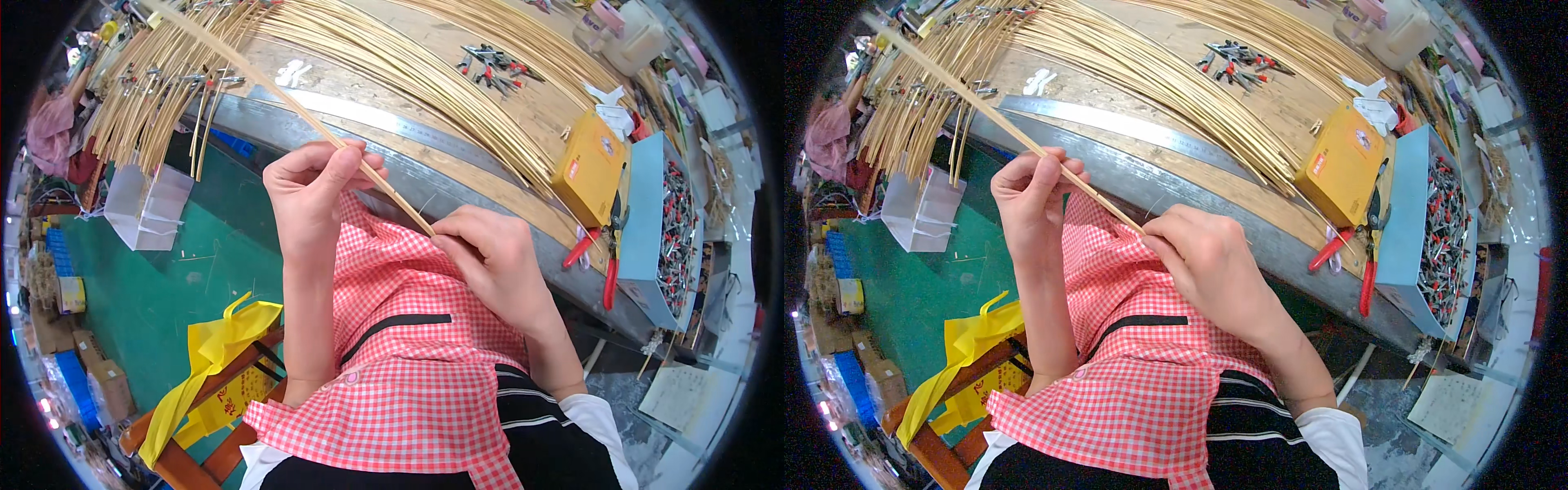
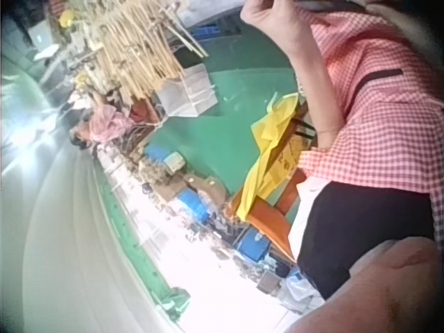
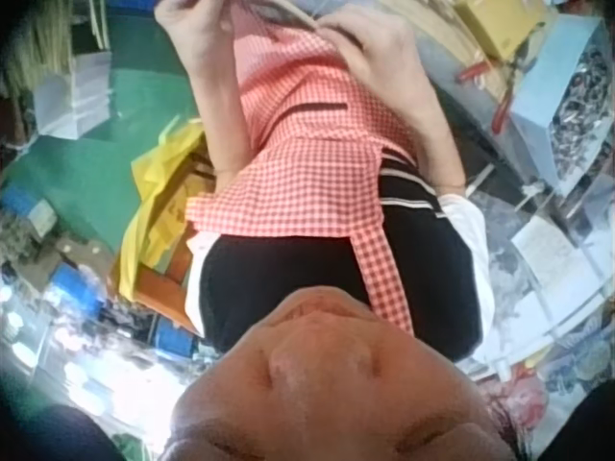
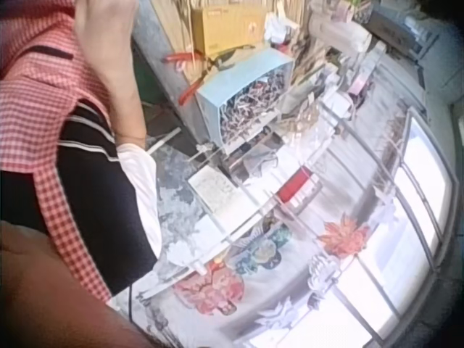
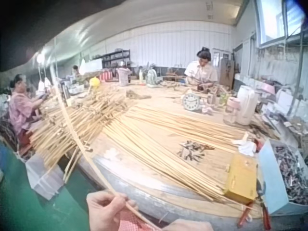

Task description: The person repeatedly picks up thin bamboo sticks, aligns them, and secures them together using small red rubber bands. They handle the sticks one at a time, wrapping the bands around the joined sticks to hold them in place.

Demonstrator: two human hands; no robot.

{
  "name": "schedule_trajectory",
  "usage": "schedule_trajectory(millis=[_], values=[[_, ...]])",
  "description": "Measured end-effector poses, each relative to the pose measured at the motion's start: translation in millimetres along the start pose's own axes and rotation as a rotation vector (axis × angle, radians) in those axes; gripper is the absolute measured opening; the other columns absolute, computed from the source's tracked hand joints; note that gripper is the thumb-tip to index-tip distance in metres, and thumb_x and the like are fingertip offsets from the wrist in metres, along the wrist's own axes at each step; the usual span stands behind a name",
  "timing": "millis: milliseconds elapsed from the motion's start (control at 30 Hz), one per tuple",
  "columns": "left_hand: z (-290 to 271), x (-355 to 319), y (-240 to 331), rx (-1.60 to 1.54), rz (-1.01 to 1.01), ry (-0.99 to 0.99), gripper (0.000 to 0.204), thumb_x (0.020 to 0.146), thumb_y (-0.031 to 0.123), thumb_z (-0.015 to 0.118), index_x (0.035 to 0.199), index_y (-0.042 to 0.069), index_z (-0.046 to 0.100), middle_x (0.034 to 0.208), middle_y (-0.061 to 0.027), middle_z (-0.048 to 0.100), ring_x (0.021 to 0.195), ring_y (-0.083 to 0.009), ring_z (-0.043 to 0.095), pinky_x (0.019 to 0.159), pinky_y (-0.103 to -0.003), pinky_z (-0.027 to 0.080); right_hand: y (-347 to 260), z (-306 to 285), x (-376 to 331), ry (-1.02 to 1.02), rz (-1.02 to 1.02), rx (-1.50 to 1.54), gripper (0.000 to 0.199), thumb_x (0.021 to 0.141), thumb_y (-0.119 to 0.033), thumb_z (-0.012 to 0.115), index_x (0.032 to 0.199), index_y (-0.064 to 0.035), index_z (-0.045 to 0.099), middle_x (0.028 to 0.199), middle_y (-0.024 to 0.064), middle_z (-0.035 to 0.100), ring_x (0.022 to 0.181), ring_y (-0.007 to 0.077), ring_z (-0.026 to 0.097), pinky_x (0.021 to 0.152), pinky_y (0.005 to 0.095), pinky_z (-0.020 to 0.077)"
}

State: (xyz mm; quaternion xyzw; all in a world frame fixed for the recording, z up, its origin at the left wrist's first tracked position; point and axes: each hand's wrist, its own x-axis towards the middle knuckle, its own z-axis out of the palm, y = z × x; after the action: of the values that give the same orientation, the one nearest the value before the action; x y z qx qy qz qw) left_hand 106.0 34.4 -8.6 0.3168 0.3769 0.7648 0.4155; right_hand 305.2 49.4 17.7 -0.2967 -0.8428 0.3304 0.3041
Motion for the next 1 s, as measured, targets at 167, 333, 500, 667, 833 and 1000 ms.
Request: schedule_trajectory(millis=[167, 333, 500, 667, 833, 1000], values=[[14.8, 2.7, 15.3, 0.125, 0.108, -0.074, 0.010, 0.083, 0.003, 0.066, 0.085, -0.007, 0.067, 0.076, -0.0158, 0.068, 0.069, -0.0209, 0.069, 0.068, -0.030, 0.056, -2.3, -8.4, 4.6, -0.047, 0.004, 0.094, 0.007, 0.078, -0.002, 0.065, 0.082, 0.0030, 0.062, 0.074, 0.0150, 0.061, 0.065, 0.0294, 0.060, 0.058, 0.0346, 0.0474], [38.0, 19.2, 34.9, 0.027, 0.171, -0.223, 0.019, 0.081, 0.001, 0.066, 0.098, -0.008, 0.066, 0.087, -0.0166, 0.069, 0.080, -0.0225, 0.069, 0.074, -0.029, 0.055, -13.8, -31.2, 24.4, 0.088, 0.091, 0.301, 0.008, 0.077, -0.001, 0.067, 0.082, 0.0034, 0.065, 0.071, 0.0086, 0.061, 0.057, 0.0129, 0.056, 0.051, 0.0249, 0.0425], [55.9, 3.5, 27.4, 0.325, 0.132, -0.572, 0.028, 0.070, -0.009, 0.071, 0.098, -0.008, 0.067, 0.089, -0.0158, 0.069, 0.082, -0.0201, 0.068, 0.071, -0.026, 0.055, -25.5, -50.7, 40.4, 0.381, -0.166, 0.298, 0.009, 0.082, 0.007, 0.062, 0.091, 0.0063, 0.065, 0.083, 0.0133, 0.066, 0.056, 0.0095, 0.056, 0.048, 0.0185, 0.0427], [73.8, 12.2, 21.1, 0.503, 0.443, -0.591, 0.015, 0.070, -0.004, 0.073, 0.086, -0.003, 0.070, 0.078, -0.0115, 0.070, 0.071, -0.0144, 0.067, 0.064, -0.024, 0.052, -29.1, -56.9, 37.6, 0.488, -0.263, 0.195, 0.010, 0.083, 0.007, 0.061, 0.092, 0.0080, 0.064, 0.085, 0.0164, 0.066, 0.057, 0.0110, 0.057, 0.050, 0.0198, 0.0465], [67.3, 7.7, 3.6, 0.620, 0.463, -0.573, 0.016, 0.070, -0.001, 0.073, 0.086, 0.002, 0.071, 0.077, -0.0084, 0.070, 0.071, -0.0142, 0.068, 0.063, -0.023, 0.052, -7.5, -47.5, 27.5, 0.486, -0.216, 0.137, 0.011, 0.077, 0.008, 0.067, 0.088, 0.0059, 0.064, 0.079, 0.0122, 0.064, 0.060, 0.0111, 0.059, 0.050, 0.0204, 0.0444], [53.8, 2.6, -12.5, 0.695, 0.445, -0.616, 0.016, 0.071, -0.001, 0.073, 0.086, 0.003, 0.071, 0.077, -0.0089, 0.070, 0.070, -0.0159, 0.068, 0.064, -0.024, 0.052, -0.9, -35.8, 15.5, 0.441, -0.113, 0.205, 0.012, 0.074, 0.006, 0.070, 0.085, 0.0036, 0.066, 0.078, 0.0108, 0.065, 0.065, 0.0124, 0.062, 0.052, 0.0209, 0.0465]])
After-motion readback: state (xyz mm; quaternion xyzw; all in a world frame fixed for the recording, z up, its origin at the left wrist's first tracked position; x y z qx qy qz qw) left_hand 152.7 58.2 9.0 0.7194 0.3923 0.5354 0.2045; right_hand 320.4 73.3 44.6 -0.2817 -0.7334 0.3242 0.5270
